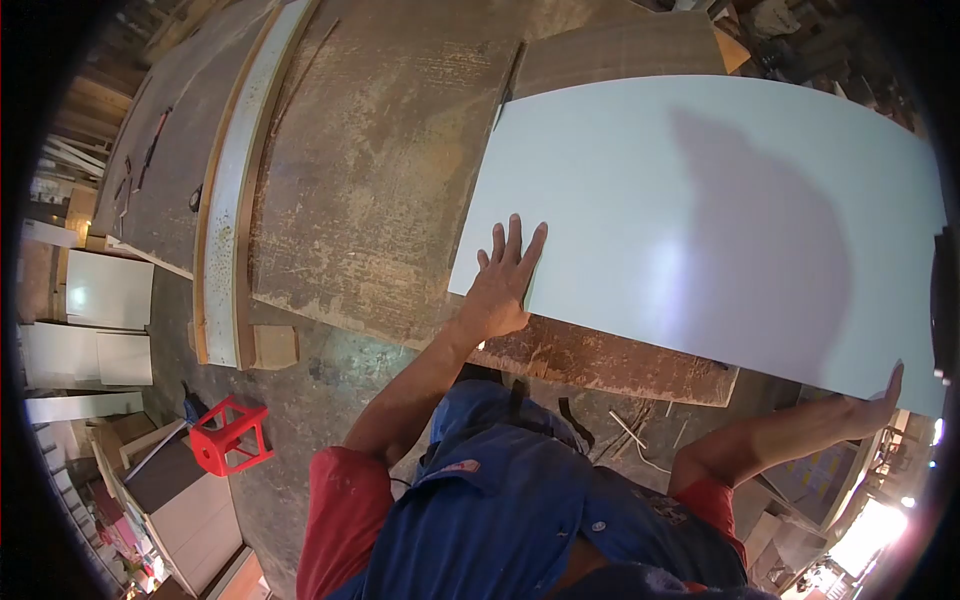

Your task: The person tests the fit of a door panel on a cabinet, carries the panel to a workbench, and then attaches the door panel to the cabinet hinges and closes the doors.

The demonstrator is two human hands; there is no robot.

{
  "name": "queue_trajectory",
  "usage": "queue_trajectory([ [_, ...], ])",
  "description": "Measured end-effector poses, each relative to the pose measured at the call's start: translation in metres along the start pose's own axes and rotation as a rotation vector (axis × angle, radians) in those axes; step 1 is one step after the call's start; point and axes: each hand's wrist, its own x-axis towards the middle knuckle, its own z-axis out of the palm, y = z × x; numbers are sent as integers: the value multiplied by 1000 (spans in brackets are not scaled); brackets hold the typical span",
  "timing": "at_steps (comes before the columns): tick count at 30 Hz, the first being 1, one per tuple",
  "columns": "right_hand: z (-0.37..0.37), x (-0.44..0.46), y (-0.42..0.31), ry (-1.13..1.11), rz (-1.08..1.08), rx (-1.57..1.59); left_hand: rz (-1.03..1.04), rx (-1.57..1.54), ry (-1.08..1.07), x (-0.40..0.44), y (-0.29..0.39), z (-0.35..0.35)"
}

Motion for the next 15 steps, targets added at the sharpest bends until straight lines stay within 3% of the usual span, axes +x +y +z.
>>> queue_trajectory([
  [2, 3, 2, -4, 99, 251, 295, -9, 4, -4, -1, -1, 1],
  [5, 13, -16, -21, 145, 326, 370, -5, -23, -7, -2, 1, 1],
  [8, -12, 37, 17, 31, 336, 285, 21, -45, 50, -6, 9, -5],
  [11, 13, -9, -35, 69, 369, 236, -23, -88, 13, -9, 15, -5],
  [15, 16, -18, -33, 123, 316, 268, -4, -72, 35, -11, 4, 3],
])
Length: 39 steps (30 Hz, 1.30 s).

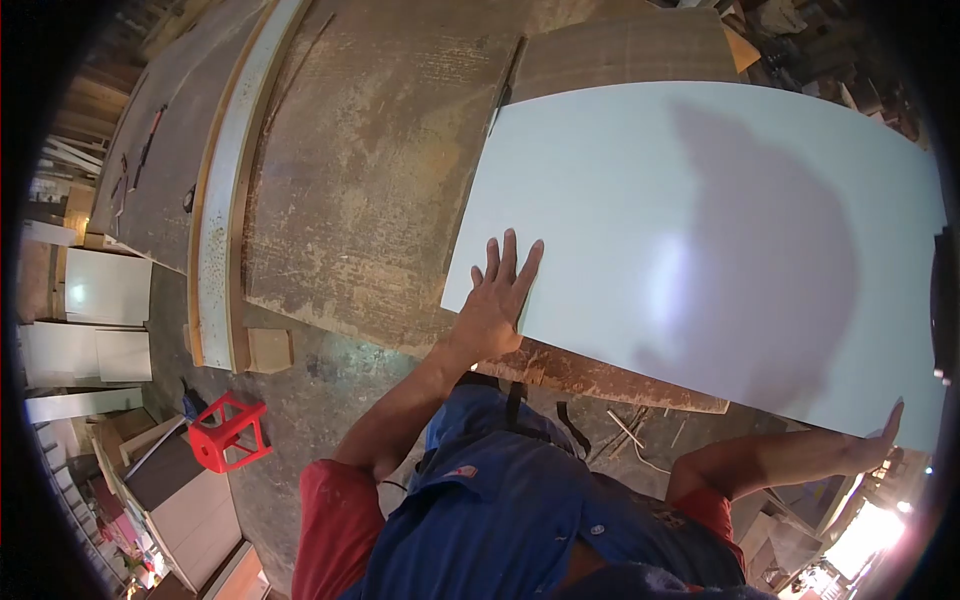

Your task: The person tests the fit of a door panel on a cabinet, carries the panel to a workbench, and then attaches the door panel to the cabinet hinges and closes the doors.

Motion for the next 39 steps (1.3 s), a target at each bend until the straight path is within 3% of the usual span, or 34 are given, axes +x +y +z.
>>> queue_trajectory([
  [15, -8, 18, 18, -64, -51, 189, 57, 130, 47, 11, -11, 2],
  [20, -12, 32, 21, -59, -67, 79, 87, 8, -14, 4, -9, 0],
  [21, -13, 39, 25, -64, -63, 76, 182, -210, -17, -4, -10, -5],
  [22, -18, 46, 29, -89, -81, 71, 178, -213, -23, -3, -11, -3],
  [24, -21, 54, 24, -121, -105, 42, 194, -505, 182, -3, -2, 13],
  [25, -21, 55, 24, -134, -75, 56, 80, -589, 408, 4, 14, 25],
  [26, -23, 55, 26, -145, -45, 72, 84, -584, 407, 15, 20, 28],
  [28, -29, 58, 29, -172, -98, 102, -86, -517, 645, 17, 34, 37],
  [29, -27, 59, 33, -204, -152, 157, -67, -450, 739, 18, 37, 36],
  [32, -24, 63, 33, -181, -108, 70, -39, -476, 773, 19, 34, 43],
  [35, -4, 10, 14, -110, -86, 114, -41, -430, 854, 22, 32, 48],
  [39, -8, 50, 33, -189, -101, 181, -51, -425, 872, 25, 31, 49],
])
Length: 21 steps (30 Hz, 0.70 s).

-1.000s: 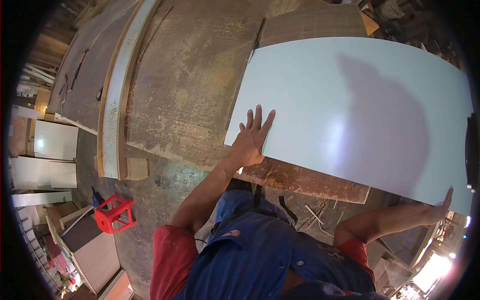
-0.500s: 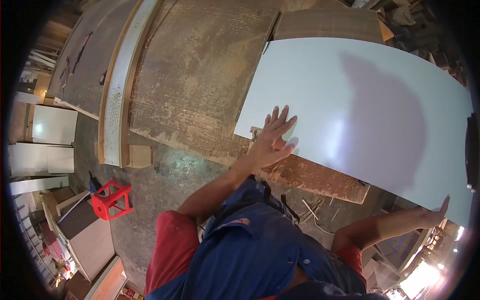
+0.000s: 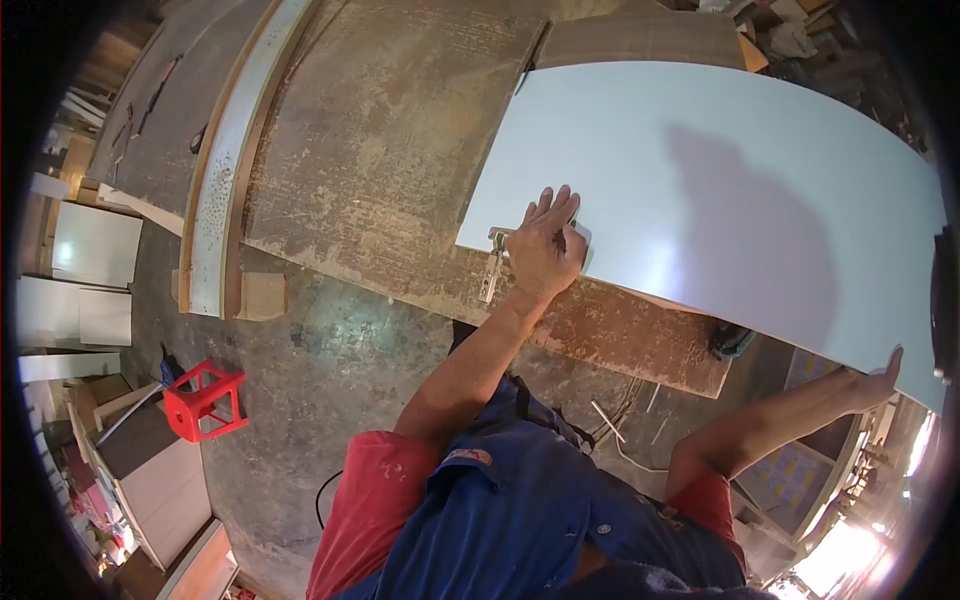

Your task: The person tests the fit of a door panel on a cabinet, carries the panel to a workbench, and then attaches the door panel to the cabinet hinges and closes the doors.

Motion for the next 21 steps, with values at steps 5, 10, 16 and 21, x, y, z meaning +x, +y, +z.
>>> queue_trajectory([
  [5, 9, -11, -3, 46, 5, 19, -1, -15, 0, 3, -1, 2],
  [10, 18, -22, -7, 44, 44, 72, 5, -11, -15, 7, -2, 5],
  [16, 28, -27, -5, 38, -18, 0, -14, -15, -26, 16, 1, 7],
  [21, 40, -41, -11, 56, -8, -14, -49, 0, -79, 22, 4, 8],
])
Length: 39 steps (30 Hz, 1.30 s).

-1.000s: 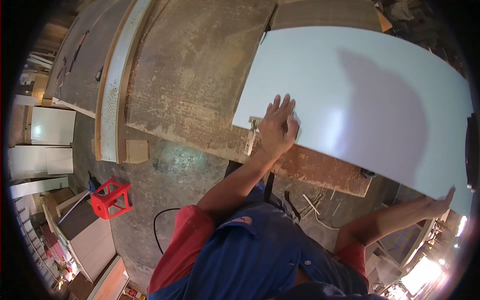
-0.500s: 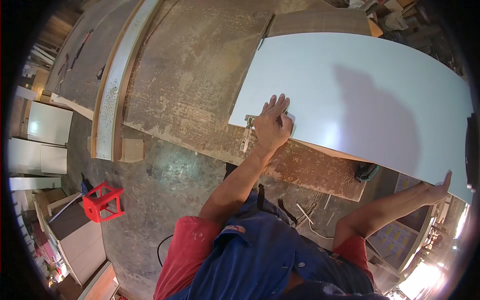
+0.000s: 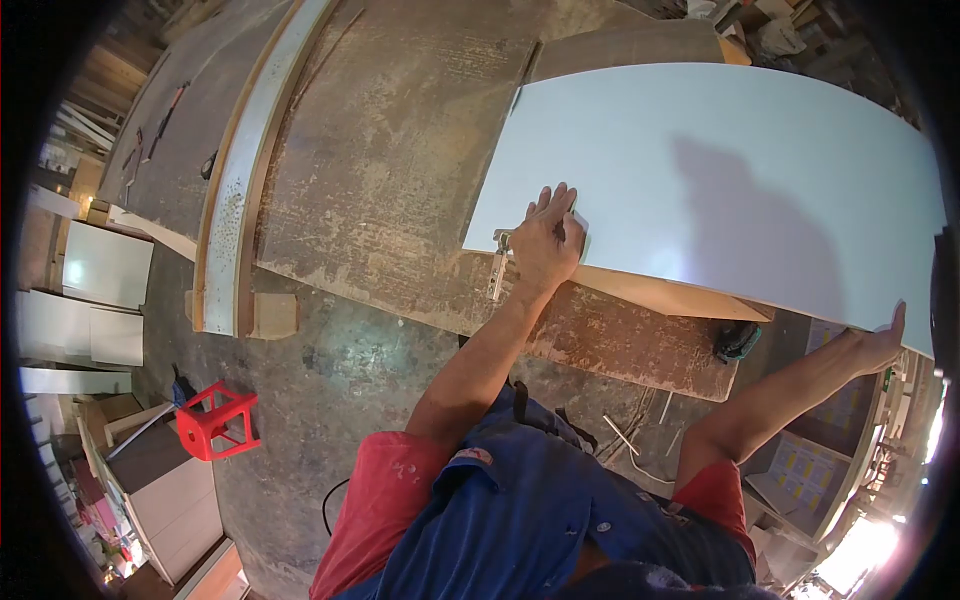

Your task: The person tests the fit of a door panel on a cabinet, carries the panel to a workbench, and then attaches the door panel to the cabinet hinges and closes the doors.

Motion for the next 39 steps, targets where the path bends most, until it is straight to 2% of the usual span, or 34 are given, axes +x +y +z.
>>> queue_trajectory([
  [9, -3, 20, 14, -84, -56, 49, 28, 15, -12, 7, -1, 4],
  [15, 8, 8, 7, -17, 23, -40, 106, 65, -103, 14, -8, 2],
  [17, 8, -3, 6, 32, -20, -77, 105, 51, -107, 12, -11, 5],
  [21, -1, 35, 33, 7, 38, -30, 136, 26, -105, 25, -16, 10],
  [22, -14, 77, 65, -114, -209, -235, 136, 26, -104, 34, -19, 15],
  [23, -6, 77, 67, -237, -460, -433, 133, 30, -118, 48, -21, 21],
  [24, 2, 77, 69, -241, -465, -420, 133, 33, -125, 60, -22, 25],
  [26, 22, 62, 68, -129, -154, -265, 128, 27, -108, 63, -23, 28],
  [27, 27, 53, 67, -173, -202, -135, 128, 27, -121, 64, -22, 28],
  [28, 33, 46, 64, -169, -200, -141, 127, 28, -129, 67, -23, 28],
  [30, 46, 24, 42, -37, -49, -141, 102, 43, -132, 65, -19, 29],
  [31, 40, 37, 51, -32, -51, -143, 105, 41, -136, 64, -16, 30],
  [33, 24, 59, 68, -222, -401, -366, 88, 56, -140, 62, -13, 29],
  [34, 25, 59, 68, -218, -399, -369, 90, 57, -145, 61, -13, 28],
  [36, 44, 32, 45, -18, 7, -80, 85, 54, -144, 61, -13, 28],
  [39, 43, 35, 49, -26, 31, -45, 85, 60, -139, 62, -13, 29],
])
